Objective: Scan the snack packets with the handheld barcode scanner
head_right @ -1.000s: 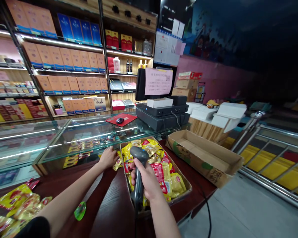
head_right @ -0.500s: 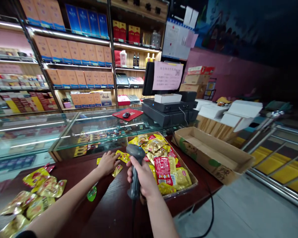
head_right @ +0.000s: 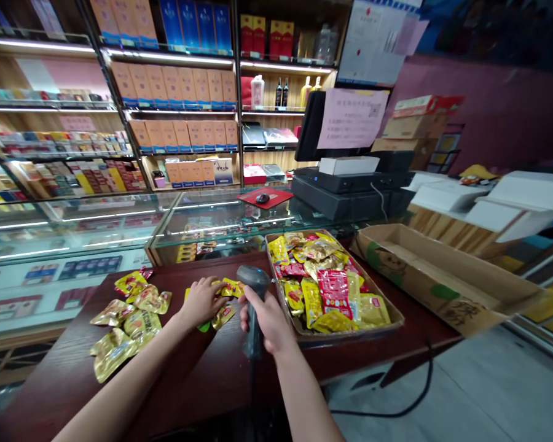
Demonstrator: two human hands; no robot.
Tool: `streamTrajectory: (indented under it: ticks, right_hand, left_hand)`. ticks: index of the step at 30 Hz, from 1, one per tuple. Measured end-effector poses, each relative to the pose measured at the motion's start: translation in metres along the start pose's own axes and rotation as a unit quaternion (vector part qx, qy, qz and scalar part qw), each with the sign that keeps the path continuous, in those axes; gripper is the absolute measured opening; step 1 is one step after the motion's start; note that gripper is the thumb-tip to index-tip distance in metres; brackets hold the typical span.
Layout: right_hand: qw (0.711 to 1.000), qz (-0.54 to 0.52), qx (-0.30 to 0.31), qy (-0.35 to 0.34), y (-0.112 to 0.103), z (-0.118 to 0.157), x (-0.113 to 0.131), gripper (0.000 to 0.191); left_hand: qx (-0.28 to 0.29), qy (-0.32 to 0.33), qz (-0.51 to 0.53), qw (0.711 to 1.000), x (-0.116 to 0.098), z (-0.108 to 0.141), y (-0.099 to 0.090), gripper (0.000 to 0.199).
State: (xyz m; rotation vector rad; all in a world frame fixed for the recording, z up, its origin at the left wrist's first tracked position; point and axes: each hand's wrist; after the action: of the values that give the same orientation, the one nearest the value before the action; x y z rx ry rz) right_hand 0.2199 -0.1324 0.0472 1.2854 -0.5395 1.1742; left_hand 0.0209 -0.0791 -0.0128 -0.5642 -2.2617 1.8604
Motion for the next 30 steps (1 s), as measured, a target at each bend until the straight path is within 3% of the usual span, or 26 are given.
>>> streamTrajectory:
  ticks: [4,8,13,18,20,21,24,26,27,30]
  right_hand:
    - [1.0,-0.004,-0.014,-0.001,0.004,0.006,-0.002,0.035]
    - [1.0,-0.004,-0.023,-0.016,0.004,0.01,-0.004,0.034]
    - [0.999,0.01,-0.036,-0.006,-0.006,0.01,-0.011,0.035]
    - [0.998,0.035,-0.06,-0.005,-0.007,0.009,-0.015,0.033]
    - [0.997,0.055,-0.057,-0.003,-0.003,0.011,-0.014,0.033]
    - [0.996,0.067,-0.052,0.0,0.0,0.013,-0.013,0.033]
    - [0.995,0.091,-0.042,0.005,0.009,0.018,-0.012,0.034]
    - [0.995,0.096,-0.039,-0.002,0.013,0.02,-0.014,0.034]
    - [0.995,0.096,-0.04,-0.006,0.015,0.02,-0.015,0.035]
    - [0.994,0.103,-0.036,-0.011,0.018,0.02,-0.021,0.036]
  left_hand:
    - [-0.014,0.05,0.009,0.999,-0.01,-0.011,-0.002,0.056]
    - [0.029,0.111,0.028,0.993,-0.027,-0.029,0.0,0.041]
    - [0.074,0.086,0.083,0.99,-0.027,-0.035,0.002,0.032]
    - [-0.013,0.028,0.238,0.971,-0.004,-0.037,-0.001,0.035]
    - [-0.042,-0.038,0.351,0.935,0.007,-0.039,-0.001,0.037]
    - [-0.042,-0.079,0.425,0.901,0.012,-0.039,-0.001,0.038]
    - [-0.012,-0.177,0.64,0.747,0.023,-0.035,-0.002,0.043]
    - [-0.003,-0.183,0.718,0.671,0.027,-0.029,-0.004,0.045]
    - [-0.002,-0.17,0.735,0.657,0.028,-0.026,-0.004,0.044]
    - [-0.008,-0.132,0.744,0.655,0.031,-0.019,-0.002,0.045]
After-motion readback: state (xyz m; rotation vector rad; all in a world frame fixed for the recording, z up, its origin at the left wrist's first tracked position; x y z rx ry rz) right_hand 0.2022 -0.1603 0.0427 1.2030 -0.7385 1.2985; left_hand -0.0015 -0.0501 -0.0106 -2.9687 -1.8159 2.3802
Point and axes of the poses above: each hand's wrist, its own z-axis away from the middle knuckle, its own y-axis out of the palm, x = y × z, and after that the axes turned 6 degrees about y, right-handed
